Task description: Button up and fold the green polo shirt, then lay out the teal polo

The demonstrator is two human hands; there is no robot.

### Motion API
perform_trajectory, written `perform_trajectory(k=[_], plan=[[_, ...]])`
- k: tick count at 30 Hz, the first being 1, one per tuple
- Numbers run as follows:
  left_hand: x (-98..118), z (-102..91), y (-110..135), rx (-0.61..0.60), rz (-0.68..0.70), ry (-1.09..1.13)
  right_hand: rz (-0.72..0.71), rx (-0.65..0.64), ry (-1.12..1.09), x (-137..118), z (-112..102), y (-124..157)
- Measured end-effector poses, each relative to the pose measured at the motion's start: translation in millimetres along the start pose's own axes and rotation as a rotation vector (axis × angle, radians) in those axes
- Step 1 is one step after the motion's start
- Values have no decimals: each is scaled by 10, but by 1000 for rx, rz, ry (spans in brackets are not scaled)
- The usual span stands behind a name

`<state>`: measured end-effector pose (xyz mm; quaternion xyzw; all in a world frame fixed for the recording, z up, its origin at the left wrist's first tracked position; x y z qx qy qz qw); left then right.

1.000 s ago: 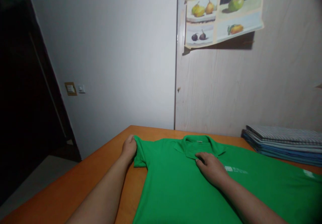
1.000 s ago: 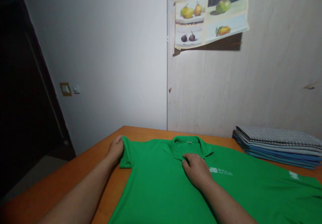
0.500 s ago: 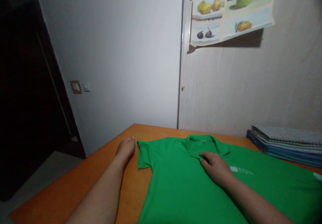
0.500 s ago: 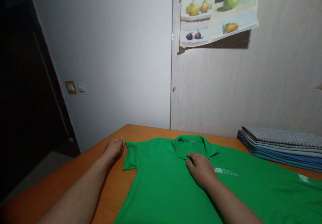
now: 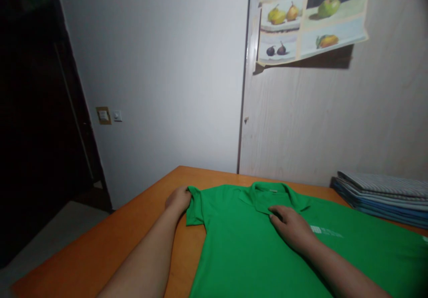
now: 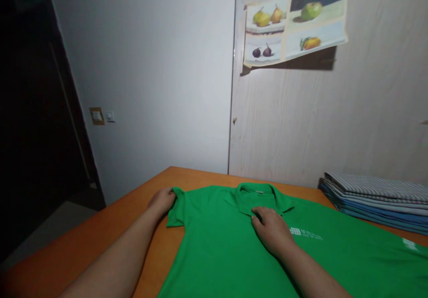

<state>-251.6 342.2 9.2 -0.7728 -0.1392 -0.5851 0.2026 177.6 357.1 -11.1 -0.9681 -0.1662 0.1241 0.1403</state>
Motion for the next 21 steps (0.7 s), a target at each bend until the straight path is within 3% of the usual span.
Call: perform_trajectory(k=[7,14,21], plan=[[22,-67,-91,150,70,46,-10,17,-15,31,12,-3],[46,18,-31,-6,88,29,-3,16,-20,68,38,-7],[84,75,-22,-40,124,-300,-19,43,-37,71,46,-4]])
Point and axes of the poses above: each hand's wrist, its own y-axis away from the middle knuckle, its own z-axis out of the palm, x = y × z, the point moved 6 cm from there along -y, towards the middle knuckle, and after that the axes turned 11 degrees about y, right-handed, at the moved point
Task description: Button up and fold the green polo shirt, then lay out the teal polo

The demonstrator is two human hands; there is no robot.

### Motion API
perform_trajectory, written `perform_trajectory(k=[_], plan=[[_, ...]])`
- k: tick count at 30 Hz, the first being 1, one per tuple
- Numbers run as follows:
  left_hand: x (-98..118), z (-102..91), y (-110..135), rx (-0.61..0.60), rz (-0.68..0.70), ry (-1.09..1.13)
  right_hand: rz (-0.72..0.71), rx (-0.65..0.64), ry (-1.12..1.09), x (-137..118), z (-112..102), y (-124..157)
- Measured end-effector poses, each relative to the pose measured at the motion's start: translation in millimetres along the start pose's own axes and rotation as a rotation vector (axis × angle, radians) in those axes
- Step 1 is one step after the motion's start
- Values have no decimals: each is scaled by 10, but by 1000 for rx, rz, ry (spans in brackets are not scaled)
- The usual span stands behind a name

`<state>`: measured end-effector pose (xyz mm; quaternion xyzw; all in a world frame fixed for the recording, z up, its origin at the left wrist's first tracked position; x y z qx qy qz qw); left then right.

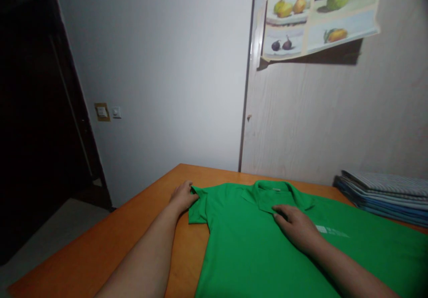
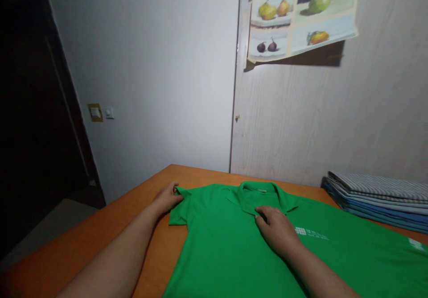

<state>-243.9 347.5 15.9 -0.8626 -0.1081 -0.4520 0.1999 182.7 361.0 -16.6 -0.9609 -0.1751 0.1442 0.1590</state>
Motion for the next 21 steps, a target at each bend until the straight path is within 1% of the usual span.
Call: perform_trajectory(k=[5,10,12,15,21], plan=[[21,-2,-22,42,-14,-213,5,23,-3,9,-10,5],[-97,-186,-56,129,-106,-302,0,11,-3,13,-5,7],[-147,-258,-64,142,-140,-324,-2,0,-5,18,0,5],[-175,-294,-62,126,-153,-335,5,-7,-6,34,6,1],[-101,-225,-36,57,-121,-334,7,0,-9,31,2,1]])
Point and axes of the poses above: each hand's wrist, its own y-axis away from the middle knuckle, its own z-axis out of the palm, x = y × z, the point moved 6 cm from there along -y, towards the middle knuckle, and after that the axes turned 11 degrees about y, right-handed, at the moved point
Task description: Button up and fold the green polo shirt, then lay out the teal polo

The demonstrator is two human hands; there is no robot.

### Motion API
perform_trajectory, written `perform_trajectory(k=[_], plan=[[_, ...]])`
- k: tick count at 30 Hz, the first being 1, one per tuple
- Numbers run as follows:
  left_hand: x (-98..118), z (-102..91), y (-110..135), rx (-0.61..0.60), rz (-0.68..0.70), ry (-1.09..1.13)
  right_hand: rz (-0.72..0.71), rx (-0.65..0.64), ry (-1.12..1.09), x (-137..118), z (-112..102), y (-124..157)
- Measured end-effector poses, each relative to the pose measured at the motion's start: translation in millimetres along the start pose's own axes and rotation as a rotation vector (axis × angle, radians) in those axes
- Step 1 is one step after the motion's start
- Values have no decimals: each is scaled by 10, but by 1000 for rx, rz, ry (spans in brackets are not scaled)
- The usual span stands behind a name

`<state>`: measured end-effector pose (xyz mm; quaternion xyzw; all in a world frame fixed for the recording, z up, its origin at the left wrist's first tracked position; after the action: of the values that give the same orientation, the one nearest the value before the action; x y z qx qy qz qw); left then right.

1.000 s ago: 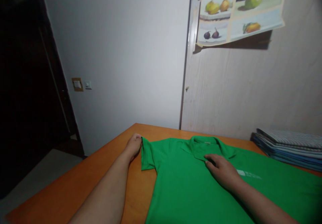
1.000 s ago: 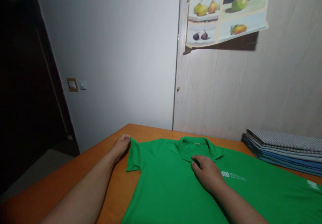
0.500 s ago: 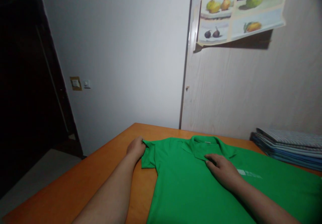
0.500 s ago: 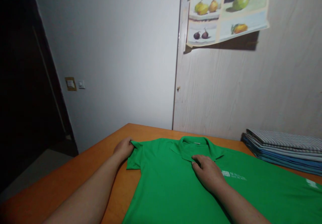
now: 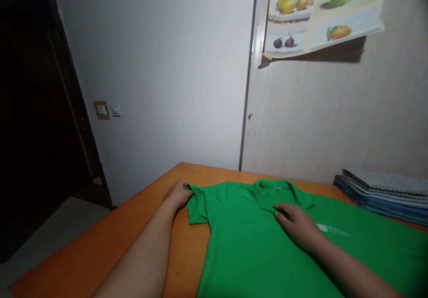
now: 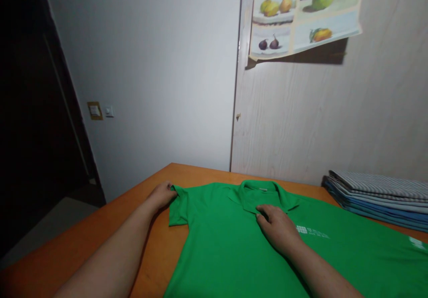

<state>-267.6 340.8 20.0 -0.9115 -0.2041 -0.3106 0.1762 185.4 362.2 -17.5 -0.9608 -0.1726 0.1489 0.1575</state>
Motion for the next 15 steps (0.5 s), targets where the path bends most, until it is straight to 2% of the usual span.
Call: perform_trajectory(k=[9,12,15], plan=[[-35,-253,94,140,-120,-62,-10,-9,12,-38,-17,-2],[45,-232,136,106,-88,-55,-21,-10,27,-50,-21,-14],[125,-140,178,7,-38,-24,-18,-14,47,-74,-26,-29]])
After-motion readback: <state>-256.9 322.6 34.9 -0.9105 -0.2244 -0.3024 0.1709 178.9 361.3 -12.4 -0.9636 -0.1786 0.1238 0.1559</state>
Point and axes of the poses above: each hand's wrist, its own y-axis away from the middle knuckle, its own z-axis out of the palm, x = y × z, the point moved 6 cm from there along -y, towards the middle knuckle, and after that the axes turned 11 degrees about y, right-handed, at the moved point
